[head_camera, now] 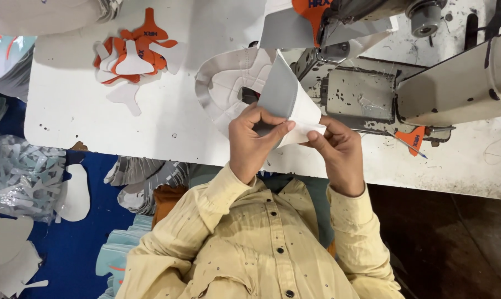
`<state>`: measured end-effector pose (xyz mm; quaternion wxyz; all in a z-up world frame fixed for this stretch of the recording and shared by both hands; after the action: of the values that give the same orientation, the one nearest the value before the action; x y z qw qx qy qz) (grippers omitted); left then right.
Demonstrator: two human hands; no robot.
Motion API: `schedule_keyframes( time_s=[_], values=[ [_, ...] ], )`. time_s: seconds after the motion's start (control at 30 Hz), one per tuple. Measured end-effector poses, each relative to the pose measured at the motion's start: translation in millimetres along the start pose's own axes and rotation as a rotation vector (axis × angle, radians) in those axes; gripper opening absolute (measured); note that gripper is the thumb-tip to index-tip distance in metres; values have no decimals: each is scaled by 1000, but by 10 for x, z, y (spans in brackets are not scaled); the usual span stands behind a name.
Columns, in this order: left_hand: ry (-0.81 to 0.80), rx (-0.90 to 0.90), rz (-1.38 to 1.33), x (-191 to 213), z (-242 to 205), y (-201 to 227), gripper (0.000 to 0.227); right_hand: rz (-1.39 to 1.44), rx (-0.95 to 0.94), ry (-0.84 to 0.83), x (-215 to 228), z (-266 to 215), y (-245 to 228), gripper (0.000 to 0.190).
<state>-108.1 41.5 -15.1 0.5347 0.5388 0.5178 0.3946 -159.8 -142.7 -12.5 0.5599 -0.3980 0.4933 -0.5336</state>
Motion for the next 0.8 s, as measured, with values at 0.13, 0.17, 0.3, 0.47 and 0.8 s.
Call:
schedule_keyframes(
  time_s=[0.13,0.17,0.3,0.47,0.8],
  values=[
    [14,-24,28,1,6,-115,26,-85,0,76,-8,-4,25,28],
    [-8,-36,19,11,14,-159,28,-61,-14,72,-3,5,25,27],
    [-127,98,-79,65,-5,-123,20,-40,-28,60,66,-12,85,26],
    [-116,22,-66,61,-19,-115,21,-55,-23,49,48,-8,55,29],
    [-121,-24,-37,95,-27,-101,22,-63,-69,-8,135,4,49,29]
  ],
)
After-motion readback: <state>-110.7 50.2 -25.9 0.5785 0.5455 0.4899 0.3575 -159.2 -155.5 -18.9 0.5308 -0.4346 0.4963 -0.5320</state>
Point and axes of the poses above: each hand's wrist, its own z-axis towards the middle knuckle, its own x-axis out of the back of the hand, y = z × x, the point moved 1 cm from there along z, towards the middle knuckle, and after that the axes turned 15 degrees about x, right-handed, at the moved point
